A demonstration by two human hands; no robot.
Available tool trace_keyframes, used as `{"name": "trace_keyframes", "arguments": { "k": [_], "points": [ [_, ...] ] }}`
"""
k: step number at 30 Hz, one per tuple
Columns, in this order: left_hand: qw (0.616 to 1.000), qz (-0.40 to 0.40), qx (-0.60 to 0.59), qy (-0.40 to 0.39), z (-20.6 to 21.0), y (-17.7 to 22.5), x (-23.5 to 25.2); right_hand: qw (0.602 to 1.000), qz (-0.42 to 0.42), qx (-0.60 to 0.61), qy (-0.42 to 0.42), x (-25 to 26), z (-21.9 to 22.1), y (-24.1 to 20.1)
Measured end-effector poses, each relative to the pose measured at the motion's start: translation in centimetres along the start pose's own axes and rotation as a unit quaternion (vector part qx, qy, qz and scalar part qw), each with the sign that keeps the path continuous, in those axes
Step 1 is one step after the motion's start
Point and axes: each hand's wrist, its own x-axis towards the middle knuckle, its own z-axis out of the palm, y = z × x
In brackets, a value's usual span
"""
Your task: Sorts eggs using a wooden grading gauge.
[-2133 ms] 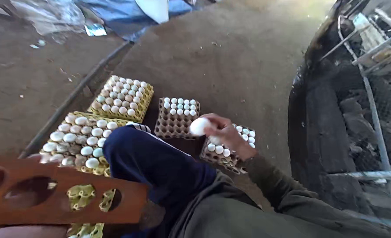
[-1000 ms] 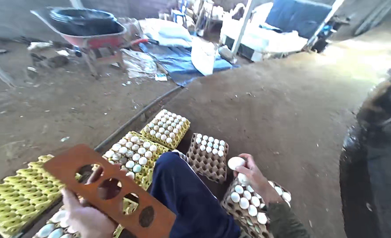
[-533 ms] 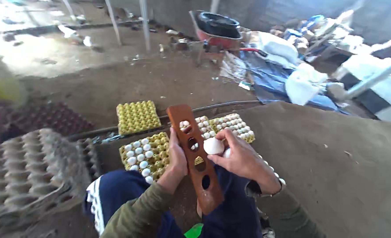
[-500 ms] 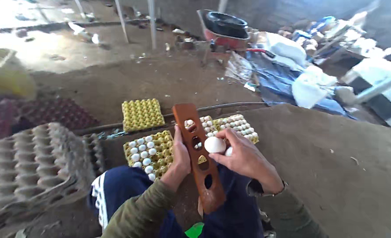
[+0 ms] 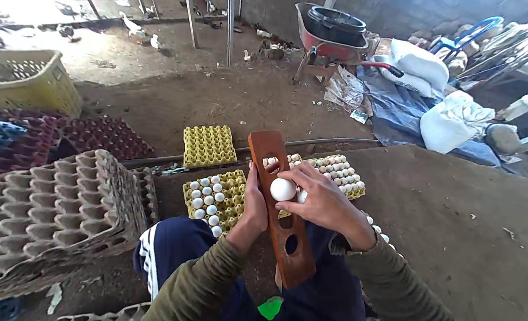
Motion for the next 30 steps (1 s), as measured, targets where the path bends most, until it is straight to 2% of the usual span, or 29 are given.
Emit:
{"name": "trace_keyframes", "arguments": {
  "k": [3,5,7,8,9,11,13,14,16,19,22,24,26,28,30],
  "points": [
    [1.000,-0.004,0.000,-0.002,0.4,-0.4,-0.1,0.999,-0.020,-0.005,0.027,-0.7,0.2,0.7],
    [1.000,-0.007,0.008,-0.010,0.8,-0.8,-0.1,0.996,-0.040,0.009,0.079,-1.6,0.5,1.3],
    [0.999,0.001,0.016,-0.028,1.0,-0.8,-0.2,0.985,-0.028,0.110,0.127,-3.2,0.6,1.8],
    [0.999,0.008,0.018,-0.045,1.0,-0.8,-0.3,0.968,0.001,0.213,0.131,-4.2,0.3,2.0],
    [0.998,0.017,0.020,-0.061,0.9,-0.7,-0.3,0.933,0.033,0.335,0.126,-5.2,-0.1,2.2],
    [0.997,0.027,0.025,-0.073,1.0,-0.8,-0.4,0.821,0.076,0.558,0.096,-7.5,-0.6,3.0],
    [0.997,0.025,0.024,-0.075,1.2,-1.0,-0.3,0.723,0.065,0.685,0.058,-9.8,-0.7,4.2],
    [0.996,0.026,0.028,-0.075,1.1,-1.1,-0.2,0.692,0.053,0.719,0.043,-11.0,-0.6,4.6],
    [0.995,0.034,0.032,-0.090,0.8,-1.5,0.2,0.651,0.040,0.757,0.033,-13.2,-0.4,5.1],
    [0.991,0.038,0.046,-0.121,0.5,-2.0,0.7,0.612,0.026,0.789,0.055,-16.8,-0.4,5.4],
    [0.984,0.026,0.065,-0.167,0.0,-2.6,1.3,0.575,0.028,0.811,0.098,-20.9,0.3,5.7],
    [0.976,0.001,0.056,-0.212,-0.7,-2.9,2.2,0.565,0.048,0.811,0.145,-24.5,1.2,6.2],
    [0.956,-0.009,0.067,-0.287,-2.2,-3.5,3.9,0.581,0.140,0.769,0.227,-29.3,2.1,6.8],
    [0.927,-0.012,0.099,-0.363,-3.5,-3.9,5.7,0.589,0.302,0.677,0.322,-35.1,3.1,7.3],
    [0.933,-0.018,0.153,-0.324,-2.1,-3.9,5.0,0.578,0.505,0.521,0.373,-40.7,4.6,8.3]
  ]
}}
